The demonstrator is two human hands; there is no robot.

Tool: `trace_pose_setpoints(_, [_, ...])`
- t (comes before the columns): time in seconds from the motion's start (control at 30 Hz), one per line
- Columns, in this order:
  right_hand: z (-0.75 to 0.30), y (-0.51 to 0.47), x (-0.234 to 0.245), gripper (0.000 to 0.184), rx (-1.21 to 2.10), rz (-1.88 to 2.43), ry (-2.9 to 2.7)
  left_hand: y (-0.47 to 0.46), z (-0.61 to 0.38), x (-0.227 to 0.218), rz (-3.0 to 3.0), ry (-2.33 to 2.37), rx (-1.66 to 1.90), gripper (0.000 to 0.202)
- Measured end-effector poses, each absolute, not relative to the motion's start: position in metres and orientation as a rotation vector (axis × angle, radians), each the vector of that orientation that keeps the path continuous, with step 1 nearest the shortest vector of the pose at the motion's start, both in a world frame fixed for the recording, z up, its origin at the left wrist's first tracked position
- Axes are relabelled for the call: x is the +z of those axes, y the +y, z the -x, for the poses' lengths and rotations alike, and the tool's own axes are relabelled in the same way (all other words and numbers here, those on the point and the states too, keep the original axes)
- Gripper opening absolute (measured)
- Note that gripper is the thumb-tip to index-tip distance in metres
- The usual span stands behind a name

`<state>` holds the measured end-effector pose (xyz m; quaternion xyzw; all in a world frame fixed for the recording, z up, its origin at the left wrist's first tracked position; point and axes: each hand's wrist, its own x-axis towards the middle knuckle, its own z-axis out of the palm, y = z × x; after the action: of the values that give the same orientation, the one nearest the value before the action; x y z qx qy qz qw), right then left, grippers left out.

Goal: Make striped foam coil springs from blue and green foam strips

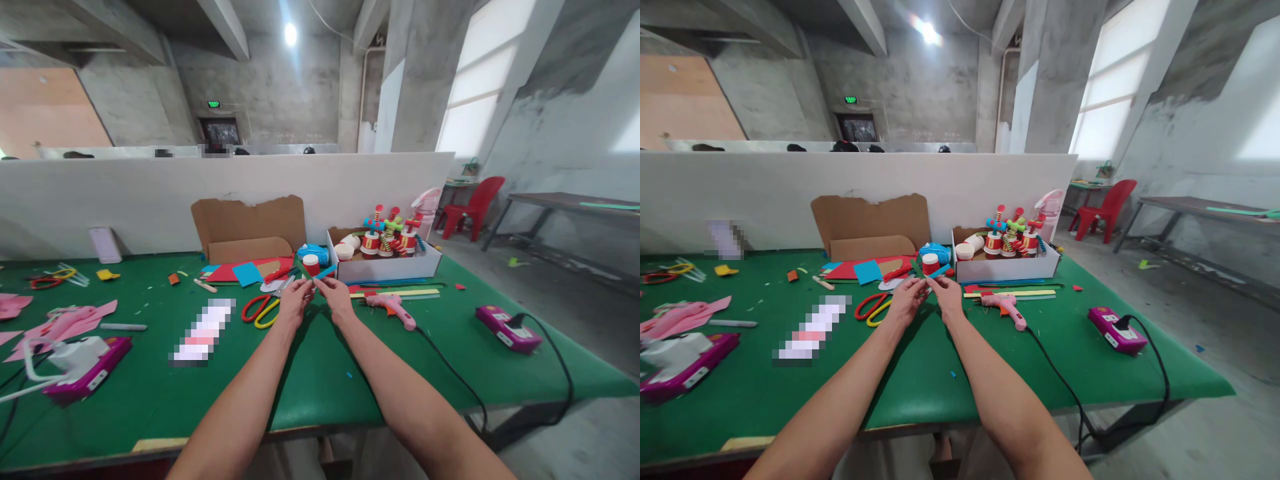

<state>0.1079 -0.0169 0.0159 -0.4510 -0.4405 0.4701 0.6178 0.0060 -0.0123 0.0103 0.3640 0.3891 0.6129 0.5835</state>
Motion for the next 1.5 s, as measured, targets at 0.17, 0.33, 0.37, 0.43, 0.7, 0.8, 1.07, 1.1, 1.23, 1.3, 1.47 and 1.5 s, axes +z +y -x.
trace_pose_setpoints(0.17, [-0.112, -0.019, 0.02, 0.039, 0.941, 1.117, -1.129, -0.011, -0.004, 0.009, -0.94, 0.921, 1.405, 0.043])
trace_pose_setpoints(0.33, [-0.117, -0.018, 0.024, 0.041, 0.901, 1.204, -1.131, -0.011, -0.006, 0.007, -0.985, 0.926, 1.402, 0.044])
trace_pose_setpoints(0.37, [-0.119, -0.017, 0.024, 0.042, 0.892, 1.216, -1.13, -0.011, -0.007, 0.007, -0.981, 0.923, 1.41, 0.044])
trace_pose_setpoints(0.43, [-0.122, -0.014, 0.025, 0.043, 0.877, 1.222, -1.115, -0.011, -0.007, 0.007, -0.973, 0.917, 1.424, 0.043])
trace_pose_setpoints(0.7, [-0.14, -0.005, 0.028, 0.042, 0.866, 1.129, -1.093, -0.011, -0.007, 0.008, -0.994, 0.945, 1.425, 0.04])
trace_pose_setpoints(0.8, [-0.143, -0.004, 0.029, 0.041, 0.859, 1.125, -1.096, -0.011, -0.006, 0.009, -0.999, 0.941, 1.422, 0.04])
trace_pose_setpoints(1.07, [-0.153, 0.009, 0.026, 0.038, 0.929, 1.012, -0.894, -0.012, -0.005, 0.01, -0.896, 0.935, 1.439, 0.04])
trace_pose_setpoints(1.1, [-0.155, 0.01, 0.025, 0.037, 0.937, 0.994, -0.85, -0.011, -0.004, 0.01, -0.867, 0.931, 1.441, 0.04])
trace_pose_setpoints(1.23, [-0.155, 0.01, 0.02, 0.027, 1.079, 0.988, -0.773, -0.011, -0.003, 0.011, -0.797, 0.894, 1.433, 0.04])
trace_pose_setpoints(1.3, [-0.15, 0.007, 0.016, 0.022, 1.226, 1.008, -0.791, -0.012, -0.003, 0.012, -0.799, 0.868, 1.404, 0.04])
trace_pose_setpoints(1.47, [-0.136, -0.001, 0.009, 0.02, 1.47, 0.96, -0.913, -0.015, -0.004, 0.014, -0.816, 0.825, 1.334, 0.04])
trace_pose_setpoints(1.5, [-0.134, -0.001, 0.009, 0.02, 1.488, 0.935, -0.927, -0.015, -0.004, 0.014, -0.82, 0.821, 1.334, 0.04])
